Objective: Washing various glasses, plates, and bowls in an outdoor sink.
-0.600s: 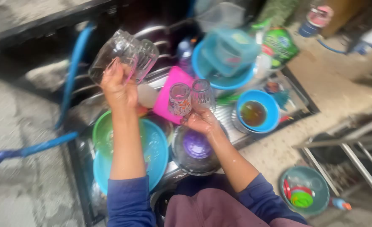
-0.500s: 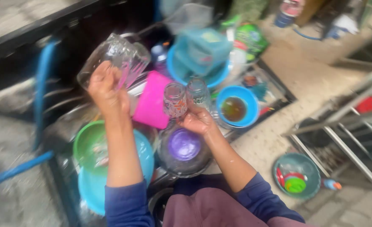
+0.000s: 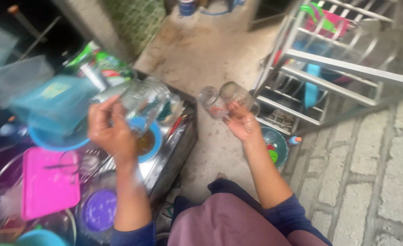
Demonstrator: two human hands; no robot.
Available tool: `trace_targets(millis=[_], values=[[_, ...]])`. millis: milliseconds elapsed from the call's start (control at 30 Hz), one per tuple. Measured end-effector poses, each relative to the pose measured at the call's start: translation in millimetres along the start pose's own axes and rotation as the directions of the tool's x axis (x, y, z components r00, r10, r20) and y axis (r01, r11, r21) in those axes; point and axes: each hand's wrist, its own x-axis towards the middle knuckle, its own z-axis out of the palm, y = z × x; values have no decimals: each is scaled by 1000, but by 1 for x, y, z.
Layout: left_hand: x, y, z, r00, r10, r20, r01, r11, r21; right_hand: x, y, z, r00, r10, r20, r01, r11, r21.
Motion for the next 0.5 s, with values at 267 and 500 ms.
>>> trace_targets(millis=[267,500], values=[[-54,-4,170,943,9,333,-13,1000,8,-73,-155,-83,780,-353,-517,297,936,-191],[-50,-39,280,891,-33,452,22,999,30,-118,-229,-140,552,-451,-701,406,880,-247]])
